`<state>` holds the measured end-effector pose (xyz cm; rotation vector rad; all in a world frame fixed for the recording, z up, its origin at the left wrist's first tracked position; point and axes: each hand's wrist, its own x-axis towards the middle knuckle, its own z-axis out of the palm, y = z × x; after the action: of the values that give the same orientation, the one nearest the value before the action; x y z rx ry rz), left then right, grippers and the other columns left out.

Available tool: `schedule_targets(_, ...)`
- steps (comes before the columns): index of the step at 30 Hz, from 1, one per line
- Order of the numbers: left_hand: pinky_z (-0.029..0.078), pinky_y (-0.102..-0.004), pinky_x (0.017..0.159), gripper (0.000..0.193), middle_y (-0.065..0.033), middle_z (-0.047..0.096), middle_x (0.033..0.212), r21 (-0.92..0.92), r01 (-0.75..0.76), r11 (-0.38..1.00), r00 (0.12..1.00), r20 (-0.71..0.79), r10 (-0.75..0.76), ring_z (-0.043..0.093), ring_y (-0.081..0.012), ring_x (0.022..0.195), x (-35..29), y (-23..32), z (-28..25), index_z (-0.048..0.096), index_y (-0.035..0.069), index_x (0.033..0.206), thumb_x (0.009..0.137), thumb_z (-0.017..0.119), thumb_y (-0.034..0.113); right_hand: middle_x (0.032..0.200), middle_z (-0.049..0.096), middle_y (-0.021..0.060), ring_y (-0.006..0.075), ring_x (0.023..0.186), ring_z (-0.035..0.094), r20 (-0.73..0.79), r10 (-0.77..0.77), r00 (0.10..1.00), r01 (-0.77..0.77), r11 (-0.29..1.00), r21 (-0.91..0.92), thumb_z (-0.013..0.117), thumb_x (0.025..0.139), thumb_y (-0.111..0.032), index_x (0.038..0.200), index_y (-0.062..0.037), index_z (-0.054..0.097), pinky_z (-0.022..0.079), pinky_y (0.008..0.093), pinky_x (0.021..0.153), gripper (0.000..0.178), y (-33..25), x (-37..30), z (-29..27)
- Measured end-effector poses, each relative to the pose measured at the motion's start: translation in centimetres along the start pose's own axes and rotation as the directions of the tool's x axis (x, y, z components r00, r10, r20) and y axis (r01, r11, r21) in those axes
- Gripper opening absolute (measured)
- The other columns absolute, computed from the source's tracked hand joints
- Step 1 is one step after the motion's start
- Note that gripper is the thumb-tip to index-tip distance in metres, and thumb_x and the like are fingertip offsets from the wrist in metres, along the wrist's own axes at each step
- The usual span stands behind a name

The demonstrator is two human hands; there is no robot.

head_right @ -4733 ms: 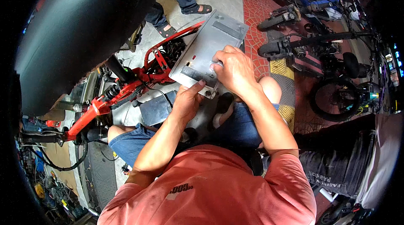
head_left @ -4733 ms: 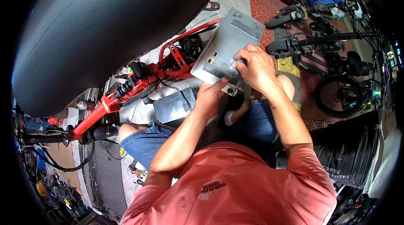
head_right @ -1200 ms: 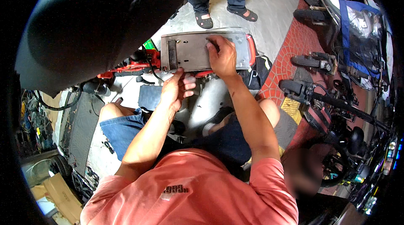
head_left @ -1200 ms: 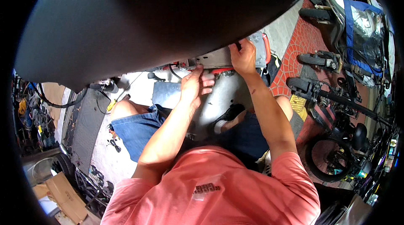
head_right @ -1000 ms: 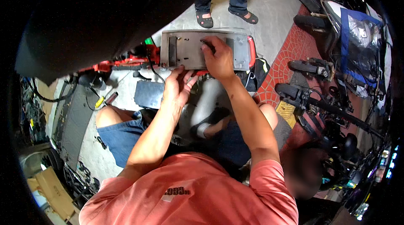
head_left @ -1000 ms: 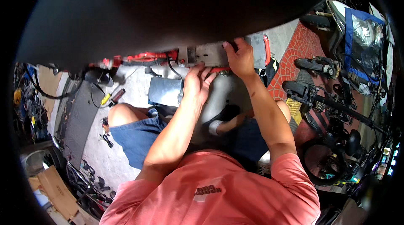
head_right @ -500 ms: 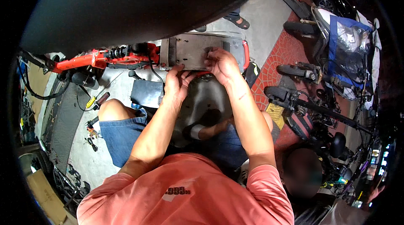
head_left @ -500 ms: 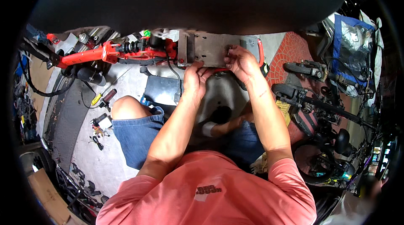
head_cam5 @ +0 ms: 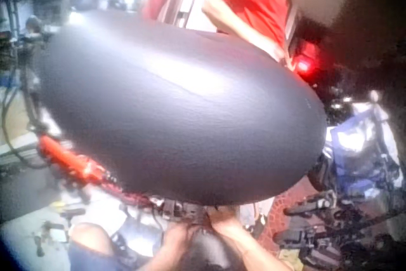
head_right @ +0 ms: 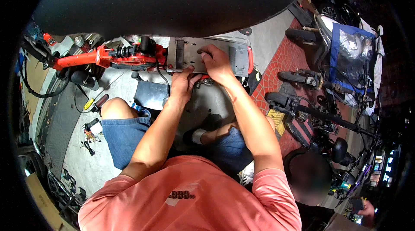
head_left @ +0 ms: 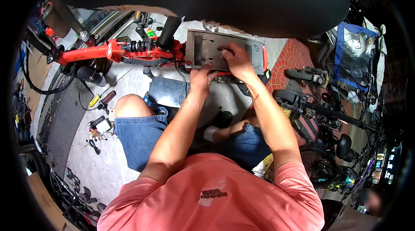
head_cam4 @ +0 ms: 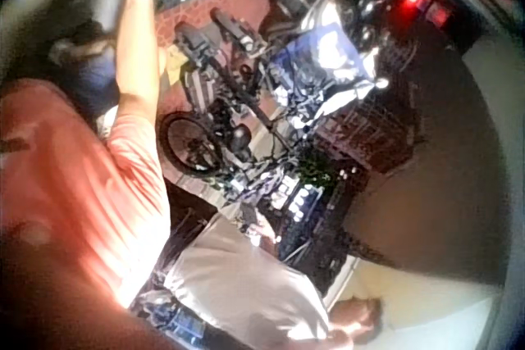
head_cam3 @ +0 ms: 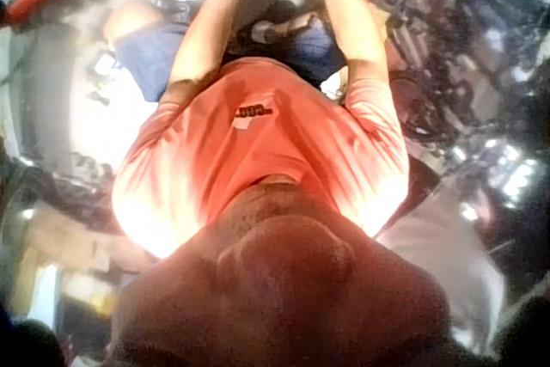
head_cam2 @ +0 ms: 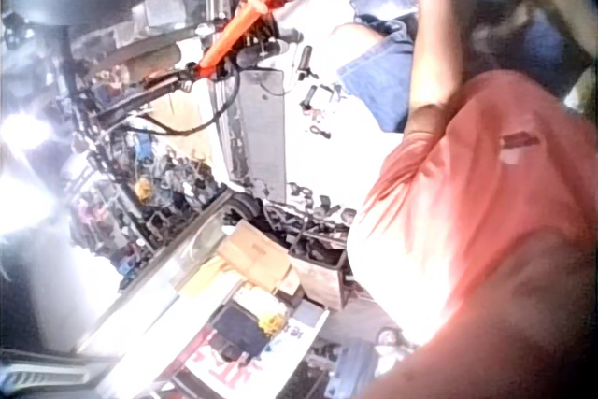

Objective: The person sits on the floor and works on the internal components of a red electric scooter. They manipulate wires and parts under the seat, then place a metal cover over the compartment and secure it.

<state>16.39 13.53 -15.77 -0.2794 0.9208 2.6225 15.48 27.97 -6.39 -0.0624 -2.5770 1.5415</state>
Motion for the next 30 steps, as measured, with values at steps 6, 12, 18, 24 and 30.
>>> schedule_targets(6, 0.065, -0.0383, 0.088, 0.027, -0.0168, 0.070, 0.113, 0.108, 0.050, 0.993, 0.998, -0.053, -0.045, 0.072, -0.0274, 0.098, 0.0, -1.4, 0.3, 0.064, -0.012, 0.116, 0.097, 0.068, 0.007, 0.090, 0.072, 0.0047, 0.0111, 0.080, 0.064, 0.004, -0.108, 0.994, 0.107, 0.982, -0.155, 0.059, 0.101, -0.010, 0.119, 0.0010, 0.069, 0.051, 0.0288, 0.073, 0.024, -1.1, 3.3, 0.1)
schedule_targets(12, 0.066, -0.0425, 0.085, 0.028, -0.0156, 0.071, 0.116, 0.001, -0.009, 1.000, 1.000, 0.008, 0.009, 0.073, -0.0282, 0.102, 0.2, -0.2, 0.3, 0.062, -0.005, 0.123, 0.098, 0.064, 0.006, 0.090, 0.073, 0.0065, 0.0114, 0.078, 0.066, 0.072, -0.030, 0.997, 0.037, 0.995, -0.095, 0.061, 0.099, -0.008, 0.118, 0.0008, 0.070, 0.053, 0.0292, 0.072, 0.024, -0.6, 2.4, 0.9)
schedule_targets(18, 0.066, -0.0445, 0.084, 0.029, -0.0168, 0.071, 0.117, -0.043, 0.039, 0.998, 0.999, -0.011, -0.040, 0.073, -0.0292, 0.104, -0.3, 1.3, 1.0, 0.060, -0.001, 0.127, 0.101, 0.061, 0.012, 0.096, 0.074, 0.0072, 0.0111, 0.081, 0.066, 0.085, 0.037, 0.996, -0.050, 0.986, 0.157, 0.059, 0.101, -0.002, 0.121, 0.0029, 0.067, 0.055, 0.0271, 0.073, 0.022, 0.5, 1.9, 1.1)
schedule_targets(24, 0.066, -0.0482, 0.079, 0.027, -0.0163, 0.070, 0.115, 0.011, 0.177, 0.984, 0.983, 0.039, -0.178, 0.074, -0.0315, 0.101, -0.6, 2.3, 0.4, 0.060, 0.000, 0.125, 0.102, 0.061, 0.014, 0.098, 0.076, 0.0102, 0.0118, 0.080, 0.068, 0.059, 0.008, 0.998, -0.022, 0.972, 0.235, 0.061, 0.100, -0.001, 0.116, 0.0032, 0.062, 0.055, 0.0275, 0.072, 0.017, 1.4, 3.5, 2.3)
schedule_targets(30, 0.065, -0.0465, 0.079, 0.027, -0.0125, 0.068, 0.113, -0.038, 0.231, 0.972, 0.969, 0.104, -0.226, 0.072, -0.0317, 0.095, -0.2, 2.3, -0.5, 0.059, 0.001, 0.122, 0.098, 0.066, 0.009, 0.095, 0.077, 0.0116, 0.0130, 0.076, 0.068, 0.060, 0.061, 0.996, -0.079, 0.917, 0.390, 0.064, 0.097, -0.001, 0.113, 0.0035, 0.062, 0.055, 0.0286, 0.070, 0.017, 0.5, 3.7, 1.6)
